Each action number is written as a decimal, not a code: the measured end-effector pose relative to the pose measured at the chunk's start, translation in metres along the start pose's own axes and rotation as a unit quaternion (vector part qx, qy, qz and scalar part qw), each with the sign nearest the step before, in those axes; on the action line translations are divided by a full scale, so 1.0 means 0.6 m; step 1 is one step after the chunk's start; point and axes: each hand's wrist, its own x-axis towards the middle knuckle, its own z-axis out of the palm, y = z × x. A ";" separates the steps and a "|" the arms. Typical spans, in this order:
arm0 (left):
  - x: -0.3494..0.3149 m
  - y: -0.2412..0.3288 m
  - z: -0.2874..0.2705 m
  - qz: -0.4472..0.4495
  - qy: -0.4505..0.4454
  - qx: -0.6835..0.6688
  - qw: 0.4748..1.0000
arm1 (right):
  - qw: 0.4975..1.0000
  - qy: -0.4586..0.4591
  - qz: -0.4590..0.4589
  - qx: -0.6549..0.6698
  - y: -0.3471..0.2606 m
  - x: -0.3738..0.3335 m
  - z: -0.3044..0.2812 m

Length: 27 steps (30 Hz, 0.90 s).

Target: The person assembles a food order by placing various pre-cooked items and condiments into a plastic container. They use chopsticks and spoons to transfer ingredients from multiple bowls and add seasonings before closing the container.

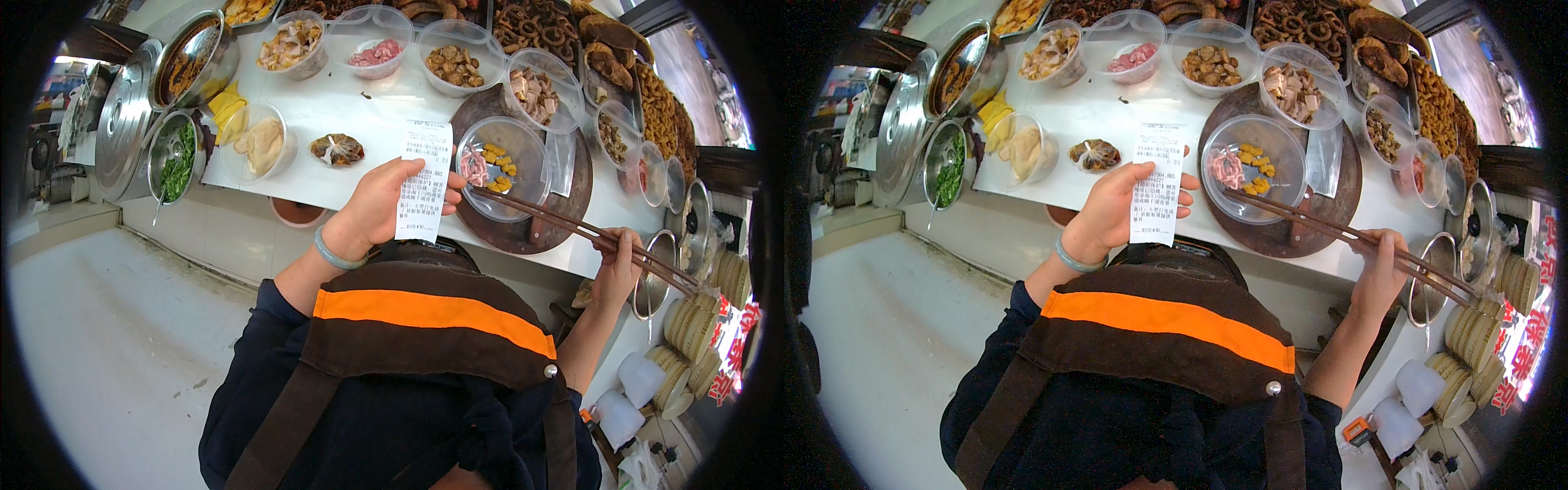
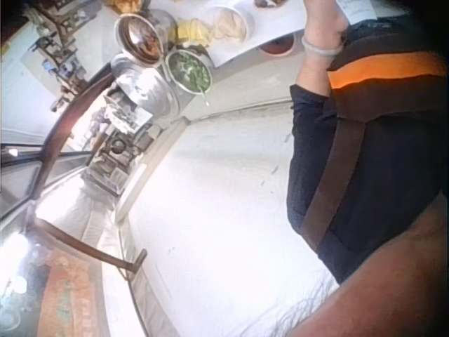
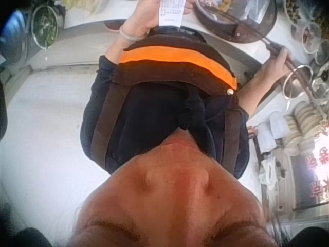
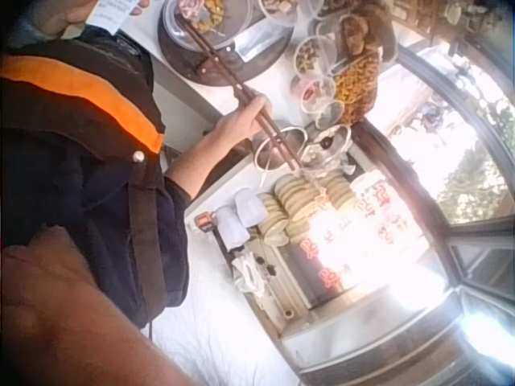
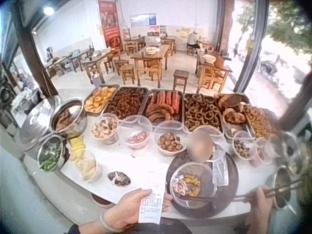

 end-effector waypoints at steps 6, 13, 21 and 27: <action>0.002 -0.002 0.000 -0.001 0.002 0.003 1.000 | 1.000 0.010 0.002 -0.014 -0.001 0.004 0.000; 0.002 -0.002 0.006 -0.003 -0.002 -0.002 1.000 | 1.000 0.010 0.002 -0.006 -0.004 0.007 0.000; 0.000 -0.001 0.008 0.000 -0.019 -0.013 1.000 | 1.000 0.019 -0.003 -0.013 -0.002 0.007 -0.003; -0.001 -0.004 0.007 0.003 -0.019 -0.003 1.000 | 1.000 -0.009 -0.009 -0.009 0.002 0.008 -0.009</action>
